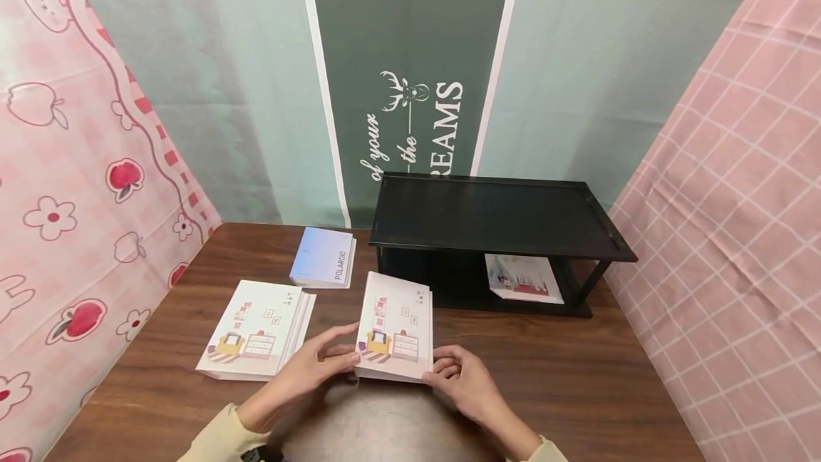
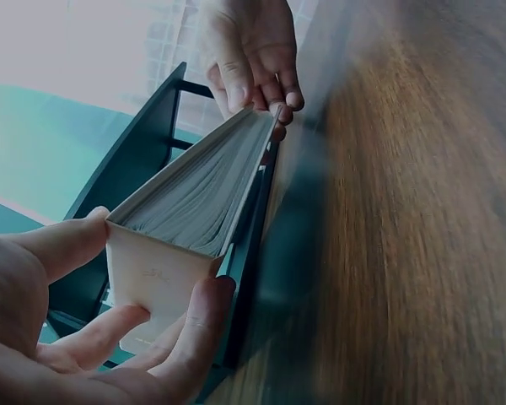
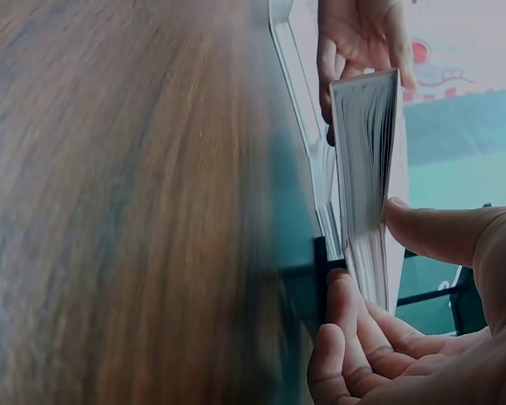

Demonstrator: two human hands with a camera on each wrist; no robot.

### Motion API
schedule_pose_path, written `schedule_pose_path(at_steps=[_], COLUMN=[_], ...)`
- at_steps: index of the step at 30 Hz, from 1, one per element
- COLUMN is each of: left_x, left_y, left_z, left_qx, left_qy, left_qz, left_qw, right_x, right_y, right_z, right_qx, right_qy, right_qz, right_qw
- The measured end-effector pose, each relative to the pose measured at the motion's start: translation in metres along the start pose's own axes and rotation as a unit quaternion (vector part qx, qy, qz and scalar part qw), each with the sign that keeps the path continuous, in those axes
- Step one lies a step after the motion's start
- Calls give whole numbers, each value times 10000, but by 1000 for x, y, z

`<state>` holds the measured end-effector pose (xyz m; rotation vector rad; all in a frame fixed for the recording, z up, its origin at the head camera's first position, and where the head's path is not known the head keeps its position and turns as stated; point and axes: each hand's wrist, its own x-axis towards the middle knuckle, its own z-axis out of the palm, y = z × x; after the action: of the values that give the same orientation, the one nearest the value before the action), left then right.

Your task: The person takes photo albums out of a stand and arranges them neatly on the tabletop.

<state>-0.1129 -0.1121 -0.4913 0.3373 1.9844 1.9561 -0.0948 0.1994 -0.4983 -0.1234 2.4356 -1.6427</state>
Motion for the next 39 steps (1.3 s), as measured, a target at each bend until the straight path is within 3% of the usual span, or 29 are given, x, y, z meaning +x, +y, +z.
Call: schedule_pose_path(at_steps=[11,22,35,39], left_x=[-21,-35,-42,-43], left_y=[0,2,-5,-7], left_z=[-16,-36,-44,-46], left_qx=[48,434,358,265], left_qy=[-34,-143,11,2], left_qz=[39,139,-296,-290], left_qw=[10000,9989,9989,9992], right_x=[-4,-1,4,5], right_y=[-5,-8,-10,-12], right_z=[15,33,46,48], right_qx=[258,442,206,72], right_qy=[-529,-863,-882,-895], right_qz=[-55,-239,-367,-440], right_qw=[9982,9950,9952,9950])
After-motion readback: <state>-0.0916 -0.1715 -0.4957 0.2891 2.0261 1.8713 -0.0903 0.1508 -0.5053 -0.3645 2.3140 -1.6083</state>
